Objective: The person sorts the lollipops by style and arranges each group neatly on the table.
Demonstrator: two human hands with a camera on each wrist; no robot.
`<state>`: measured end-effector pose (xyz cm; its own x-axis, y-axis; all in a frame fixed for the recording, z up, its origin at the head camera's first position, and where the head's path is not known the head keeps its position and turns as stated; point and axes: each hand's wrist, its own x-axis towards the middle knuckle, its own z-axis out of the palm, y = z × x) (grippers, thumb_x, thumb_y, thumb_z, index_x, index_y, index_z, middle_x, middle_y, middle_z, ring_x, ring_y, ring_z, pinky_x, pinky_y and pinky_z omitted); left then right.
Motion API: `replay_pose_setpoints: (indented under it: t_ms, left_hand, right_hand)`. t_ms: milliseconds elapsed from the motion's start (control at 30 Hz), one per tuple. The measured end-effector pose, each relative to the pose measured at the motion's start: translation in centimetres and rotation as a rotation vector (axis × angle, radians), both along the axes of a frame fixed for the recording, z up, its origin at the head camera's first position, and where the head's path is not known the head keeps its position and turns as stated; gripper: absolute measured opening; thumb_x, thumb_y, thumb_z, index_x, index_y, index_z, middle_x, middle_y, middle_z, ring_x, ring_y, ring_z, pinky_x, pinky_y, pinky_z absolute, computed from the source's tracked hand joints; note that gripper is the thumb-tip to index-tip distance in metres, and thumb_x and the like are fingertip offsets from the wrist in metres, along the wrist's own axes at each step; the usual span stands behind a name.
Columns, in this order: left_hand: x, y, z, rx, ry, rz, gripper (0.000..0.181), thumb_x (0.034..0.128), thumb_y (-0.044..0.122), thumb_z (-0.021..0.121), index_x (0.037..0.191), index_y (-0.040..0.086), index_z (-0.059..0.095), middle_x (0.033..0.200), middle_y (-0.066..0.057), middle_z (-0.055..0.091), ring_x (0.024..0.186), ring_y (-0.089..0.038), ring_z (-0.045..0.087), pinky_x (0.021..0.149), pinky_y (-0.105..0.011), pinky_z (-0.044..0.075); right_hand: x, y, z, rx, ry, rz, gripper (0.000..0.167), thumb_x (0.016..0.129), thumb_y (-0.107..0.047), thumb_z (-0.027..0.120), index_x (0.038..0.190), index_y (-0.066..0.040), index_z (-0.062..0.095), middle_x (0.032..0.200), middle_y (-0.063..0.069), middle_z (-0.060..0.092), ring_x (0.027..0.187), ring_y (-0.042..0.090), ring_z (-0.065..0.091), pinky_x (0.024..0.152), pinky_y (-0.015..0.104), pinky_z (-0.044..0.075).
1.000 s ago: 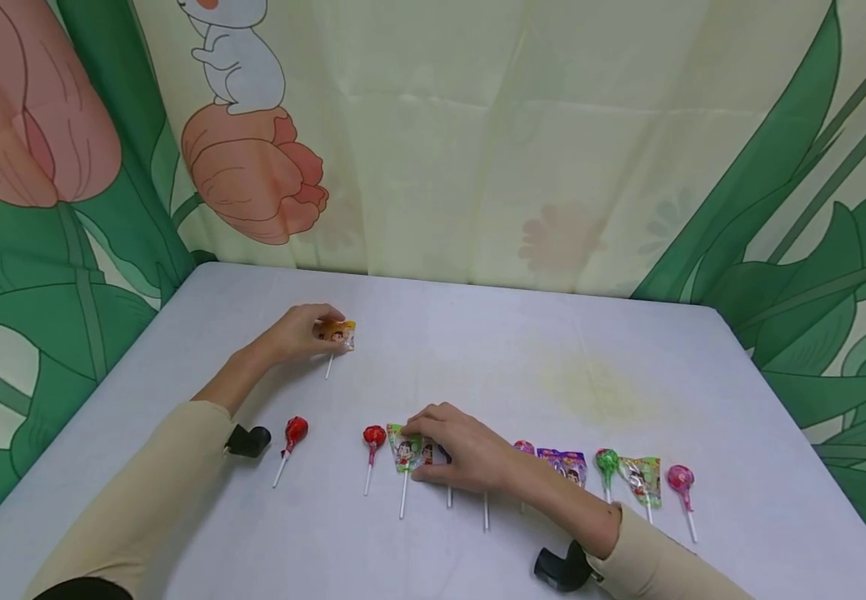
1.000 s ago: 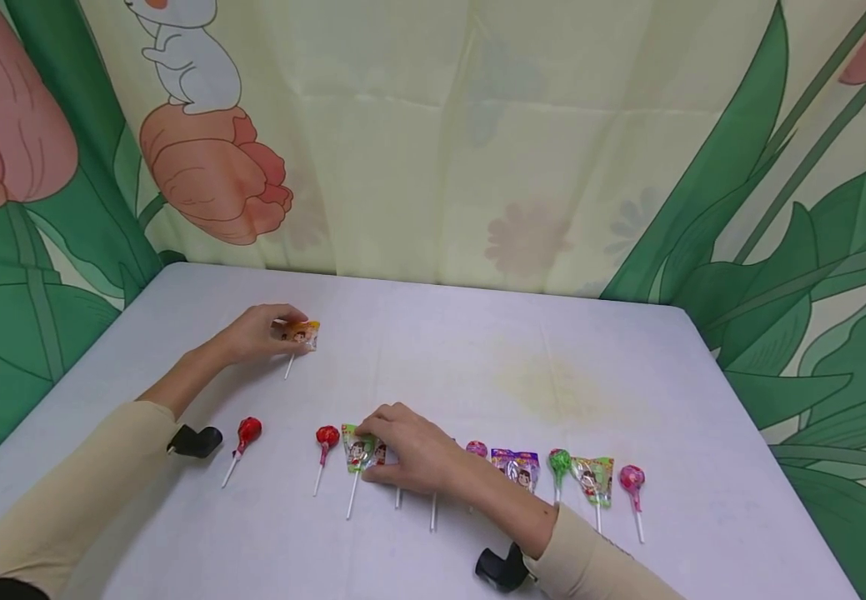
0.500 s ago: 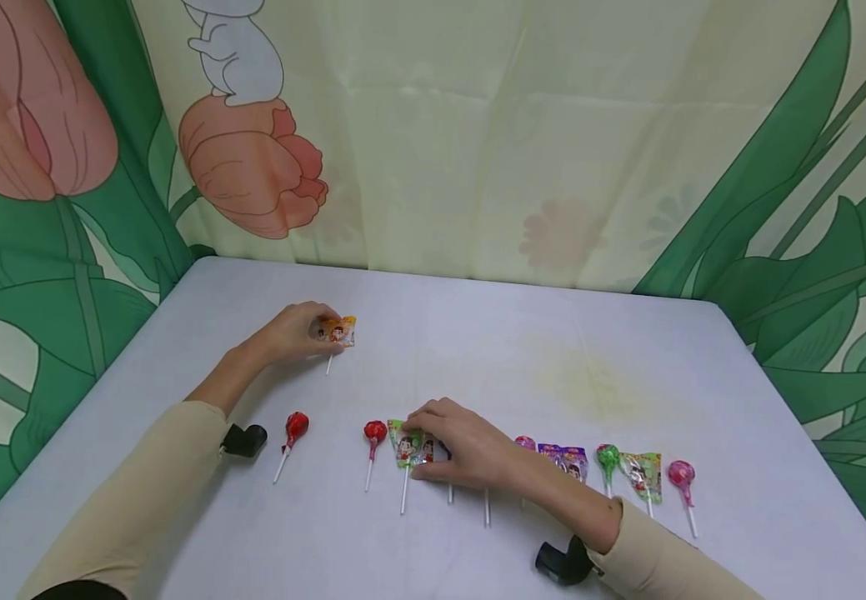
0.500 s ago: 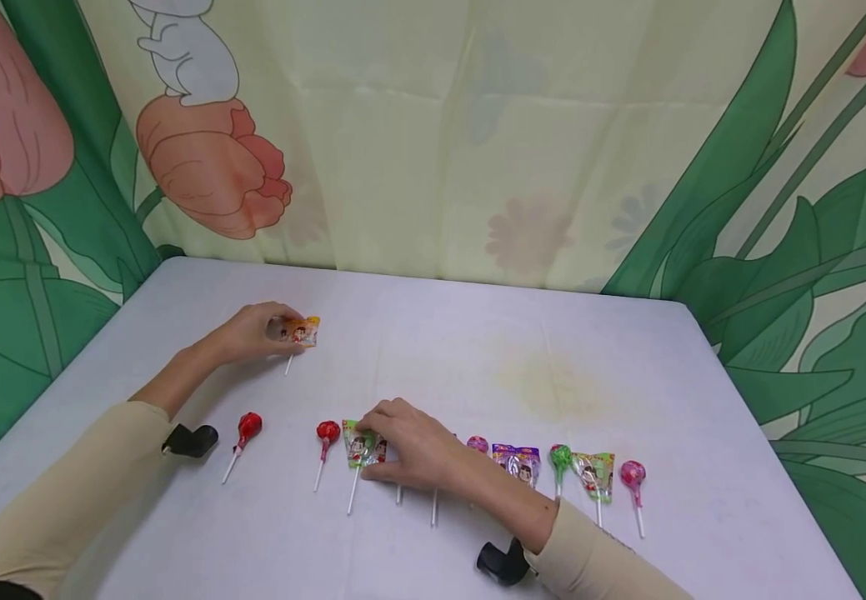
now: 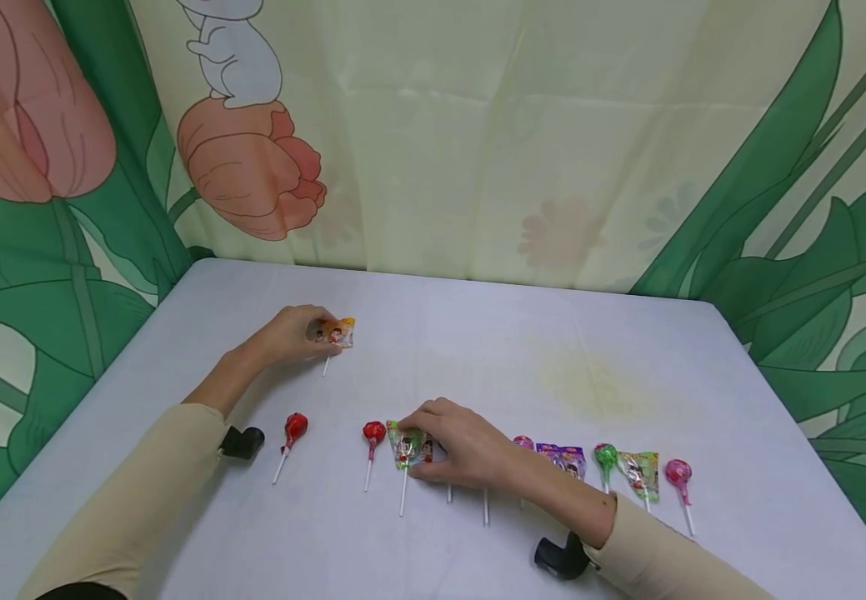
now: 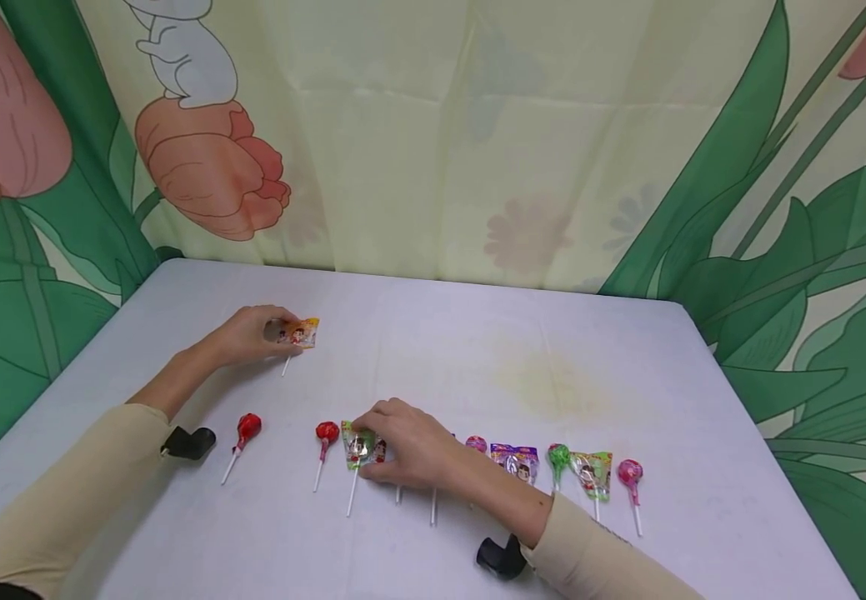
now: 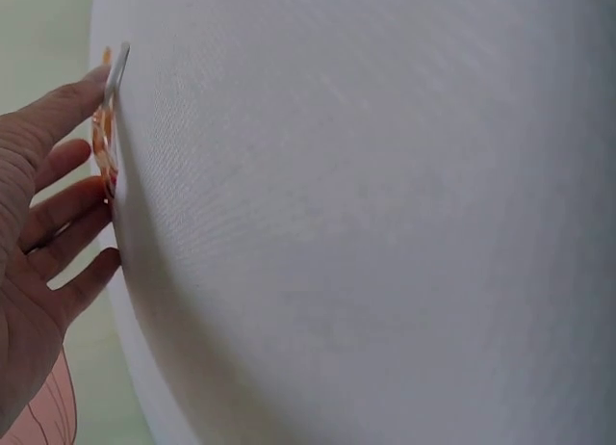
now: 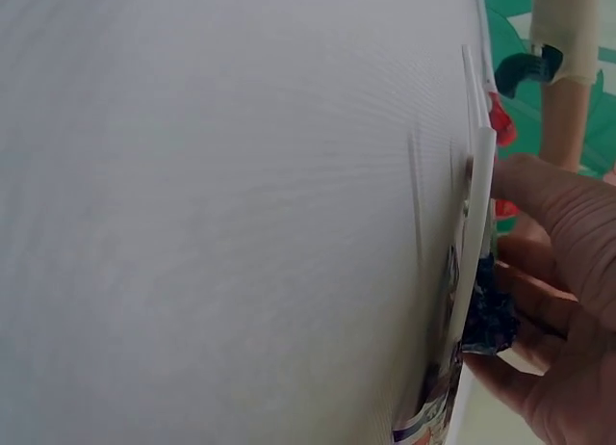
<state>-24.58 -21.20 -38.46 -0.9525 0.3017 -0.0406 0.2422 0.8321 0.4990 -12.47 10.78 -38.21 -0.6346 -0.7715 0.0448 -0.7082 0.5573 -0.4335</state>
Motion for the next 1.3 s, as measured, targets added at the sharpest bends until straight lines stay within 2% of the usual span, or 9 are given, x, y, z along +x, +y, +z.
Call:
replay_pose_setpoints:
  t_ms: [300, 600, 900, 1100, 1300]
  left_hand:
    - [0.1, -0.1, -0.2, 0.001, -0.006, 0.006, 0.054, 0.0886, 0.023, 0.082, 0.132, -0.002, 0.062, 0.132, -0.022, 0.063, 0.122, -0.037, 0.056, 0.11, -0.056, 0.044]
    - [0.1, -0.1, -0.1, 0.006, 0.0, 0.004, 0.054, 0.0884, 0.022, 0.082, 0.133, -0.003, 0.062, 0.133, -0.022, 0.063, 0.124, -0.037, 0.055, 0.112, -0.056, 0.042]
    - [0.0, -0.1, -0.1, 0.001, -0.003, 0.004, 0.052, 0.0887, 0.021, 0.081, 0.132, -0.002, 0.063, 0.133, -0.021, 0.063, 0.125, -0.037, 0.055, 0.112, -0.056, 0.042]
    - [0.1, -0.1, 0.0, -0.007, -0.009, 0.009, 0.053, 0.0891, 0.022, 0.081, 0.133, -0.002, 0.062, 0.134, -0.021, 0.063, 0.126, -0.037, 0.054, 0.113, -0.056, 0.041]
    - [0.2, -0.1, -0.3, 0.008, 0.007, 0.006, 0.052, 0.0883, 0.023, 0.082, 0.131, -0.001, 0.064, 0.132, -0.02, 0.064, 0.125, -0.036, 0.054, 0.112, -0.056, 0.042]
  right_hand:
    - [-0.5, -0.3, -0.1, 0.0, 0.036, 0.018, 0.047, 0.084, -0.021, 0.079, 0.129, -0.009, 0.068, 0.117, 0.0, 0.07, 0.103, 0.013, 0.061, 0.091, 0.028, 0.053]
    - [-1.5, -0.5, 0.1, 0.005, 0.105, 0.103, 0.04, 0.084, -0.018, 0.076, 0.122, -0.007, 0.07, 0.112, -0.001, 0.071, 0.099, 0.01, 0.063, 0.091, 0.027, 0.053]
    - [-2.8, -0.3, 0.1, -0.033, -0.012, 0.095, 0.036, 0.085, -0.015, 0.077, 0.12, -0.008, 0.073, 0.114, -0.001, 0.072, 0.101, 0.008, 0.064, 0.089, 0.023, 0.053]
    - [-3.3, 0.0, 0.2, -0.045, -0.07, 0.093, 0.035, 0.086, -0.016, 0.077, 0.12, -0.01, 0.074, 0.116, -0.002, 0.073, 0.106, 0.008, 0.065, 0.095, 0.026, 0.052]
    - [-4.0, 0.4, 0.2, -0.069, -0.107, 0.056, 0.036, 0.085, -0.016, 0.077, 0.121, -0.012, 0.074, 0.117, -0.003, 0.073, 0.11, 0.009, 0.065, 0.099, 0.028, 0.052]
